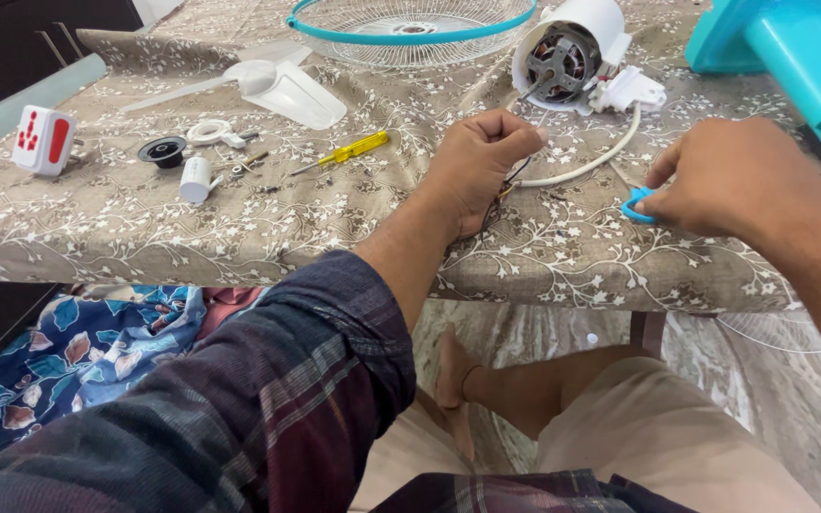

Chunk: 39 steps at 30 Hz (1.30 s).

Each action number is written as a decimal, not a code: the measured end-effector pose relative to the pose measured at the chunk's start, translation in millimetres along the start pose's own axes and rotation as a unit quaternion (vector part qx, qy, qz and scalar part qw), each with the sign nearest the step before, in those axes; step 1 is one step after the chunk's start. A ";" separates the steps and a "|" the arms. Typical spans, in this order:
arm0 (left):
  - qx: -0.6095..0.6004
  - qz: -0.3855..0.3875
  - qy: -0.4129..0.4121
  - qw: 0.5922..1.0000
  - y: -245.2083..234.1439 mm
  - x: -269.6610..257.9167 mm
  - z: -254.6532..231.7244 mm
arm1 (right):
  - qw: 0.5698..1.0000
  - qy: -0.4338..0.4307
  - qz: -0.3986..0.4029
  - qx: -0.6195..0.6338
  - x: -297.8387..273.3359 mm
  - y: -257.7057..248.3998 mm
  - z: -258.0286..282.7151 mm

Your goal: The person uses a pair of scissors to strip the outer insulation from a white power cord, exposing the inner wires. They then separate the inner wires and continue to strip the insulation from the individual conductors.

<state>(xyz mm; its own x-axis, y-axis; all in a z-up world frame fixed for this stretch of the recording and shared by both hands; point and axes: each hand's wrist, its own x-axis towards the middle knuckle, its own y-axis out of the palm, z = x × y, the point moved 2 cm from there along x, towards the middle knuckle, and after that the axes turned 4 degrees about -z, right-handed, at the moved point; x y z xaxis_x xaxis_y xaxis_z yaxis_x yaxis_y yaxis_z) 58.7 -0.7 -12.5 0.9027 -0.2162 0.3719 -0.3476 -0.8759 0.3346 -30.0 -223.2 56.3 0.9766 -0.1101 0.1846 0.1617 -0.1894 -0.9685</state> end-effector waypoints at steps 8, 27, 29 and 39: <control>0.012 -0.022 -0.027 0.999 2.2 -4.1 -7.1 | 0.998 -0.004 -0.024 0.054 -13.1 -5.4 -1.8; -0.025 -0.035 -0.060 0.997 -3.4 -3.4 -8.0 | 0.864 0.022 -0.035 0.501 -40.4 16.0 -1.5; -0.013 -0.035 -0.045 0.998 -2.4 -2.7 -5.9 | 0.804 0.002 0.007 0.595 -34.1 11.9 3.4; -0.031 -0.026 -0.001 0.999 -2.4 -3.7 -1.5 | 0.696 -0.120 0.102 0.701 -7.2 22.0 43.0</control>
<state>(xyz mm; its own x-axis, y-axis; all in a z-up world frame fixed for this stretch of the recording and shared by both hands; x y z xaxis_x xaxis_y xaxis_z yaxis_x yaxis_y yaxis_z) 55.9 2.8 -13.4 0.9205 -0.1719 0.3509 -0.3150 -0.8578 0.4062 -27.3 -184.6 26.5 0.9679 0.2020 0.1493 -0.1680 0.9625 -0.2130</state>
